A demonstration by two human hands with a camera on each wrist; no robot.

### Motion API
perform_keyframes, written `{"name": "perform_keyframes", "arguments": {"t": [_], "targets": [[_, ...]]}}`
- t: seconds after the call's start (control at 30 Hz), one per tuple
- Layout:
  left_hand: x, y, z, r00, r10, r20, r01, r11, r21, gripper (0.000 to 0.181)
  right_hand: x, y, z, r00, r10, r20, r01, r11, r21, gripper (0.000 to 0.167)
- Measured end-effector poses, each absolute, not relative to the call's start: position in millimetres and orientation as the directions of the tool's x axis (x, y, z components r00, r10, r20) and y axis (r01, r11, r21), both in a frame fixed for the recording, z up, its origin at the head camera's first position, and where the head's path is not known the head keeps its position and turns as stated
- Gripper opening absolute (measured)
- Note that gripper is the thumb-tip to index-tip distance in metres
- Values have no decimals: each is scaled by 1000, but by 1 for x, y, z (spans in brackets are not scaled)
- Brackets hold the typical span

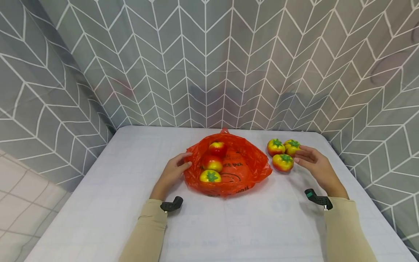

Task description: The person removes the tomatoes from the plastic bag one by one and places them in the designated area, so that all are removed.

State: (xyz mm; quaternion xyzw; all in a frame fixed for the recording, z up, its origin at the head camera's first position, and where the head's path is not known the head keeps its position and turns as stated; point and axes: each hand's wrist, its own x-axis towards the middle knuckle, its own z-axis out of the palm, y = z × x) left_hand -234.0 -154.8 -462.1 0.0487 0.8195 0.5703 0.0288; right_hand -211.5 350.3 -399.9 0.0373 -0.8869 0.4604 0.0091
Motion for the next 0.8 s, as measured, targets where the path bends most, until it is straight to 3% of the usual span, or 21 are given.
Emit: {"name": "perform_keyframes", "arguments": {"t": [0.23, 0.5, 0.8], "targets": [[-233, -155, -462, -993, 116, -6, 35, 348, 937, 39, -212, 338, -394, -994, -51, 101, -113, 515, -850, 71], [-234, -156, -462, -992, 126, 11, 53, 342, 938, 40, -218, 321, -393, -979, -97, 177, -195, 229, -954, 58], [-233, -157, -463, -991, 130, 40, 79, 313, 947, 38, -227, 304, -386, -993, -68, 93, -107, 259, -960, 61]]}}
